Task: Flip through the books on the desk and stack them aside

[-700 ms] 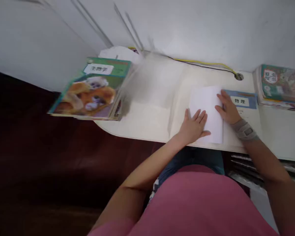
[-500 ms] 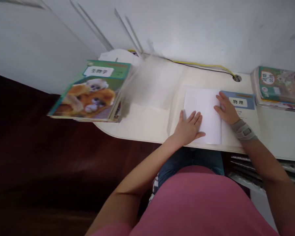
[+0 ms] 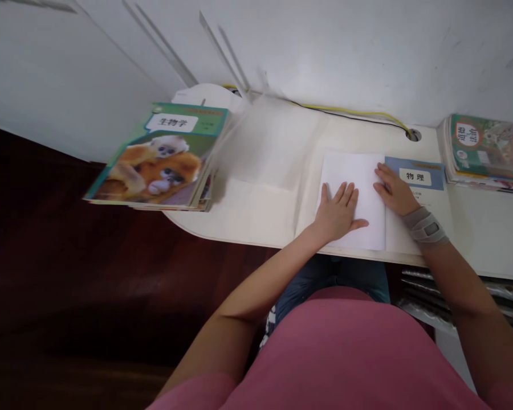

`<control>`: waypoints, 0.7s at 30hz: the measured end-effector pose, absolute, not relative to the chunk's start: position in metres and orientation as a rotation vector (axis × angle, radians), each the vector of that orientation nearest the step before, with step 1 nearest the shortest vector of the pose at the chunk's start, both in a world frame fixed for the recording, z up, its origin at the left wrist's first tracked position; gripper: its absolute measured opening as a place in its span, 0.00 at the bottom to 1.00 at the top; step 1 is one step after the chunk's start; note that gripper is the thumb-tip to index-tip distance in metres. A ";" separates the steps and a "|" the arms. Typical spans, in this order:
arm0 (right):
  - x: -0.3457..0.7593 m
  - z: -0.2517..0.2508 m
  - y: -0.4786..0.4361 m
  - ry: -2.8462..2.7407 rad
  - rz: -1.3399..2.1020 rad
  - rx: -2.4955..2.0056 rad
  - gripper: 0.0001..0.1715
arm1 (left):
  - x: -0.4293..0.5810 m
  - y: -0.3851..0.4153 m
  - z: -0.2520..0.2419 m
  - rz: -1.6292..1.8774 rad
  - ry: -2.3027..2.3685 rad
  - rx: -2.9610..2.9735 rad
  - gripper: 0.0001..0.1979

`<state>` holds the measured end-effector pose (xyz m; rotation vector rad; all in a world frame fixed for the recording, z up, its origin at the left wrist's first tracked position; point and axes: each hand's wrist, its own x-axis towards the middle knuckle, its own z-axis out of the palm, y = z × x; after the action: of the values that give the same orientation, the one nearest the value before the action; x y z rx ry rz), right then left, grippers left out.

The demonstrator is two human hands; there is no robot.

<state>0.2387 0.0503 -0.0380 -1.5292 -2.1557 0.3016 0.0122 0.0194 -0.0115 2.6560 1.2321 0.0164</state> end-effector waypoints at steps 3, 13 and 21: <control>0.241 -0.034 0.046 -2.279 0.276 -1.571 0.40 | 0.010 0.021 -0.012 -0.005 1.247 2.640 0.41; 0.220 -0.028 0.020 -2.343 0.032 -1.799 0.43 | -0.054 0.018 0.016 0.179 1.985 2.406 0.27; 0.175 -0.041 -0.091 -2.263 -0.039 -1.783 0.56 | -0.088 0.025 0.023 0.054 1.998 2.069 0.17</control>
<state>0.1747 -0.0910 -0.0406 -1.7828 -2.2632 -0.0390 -0.0876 0.0253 0.0230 2.0689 1.9976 0.0537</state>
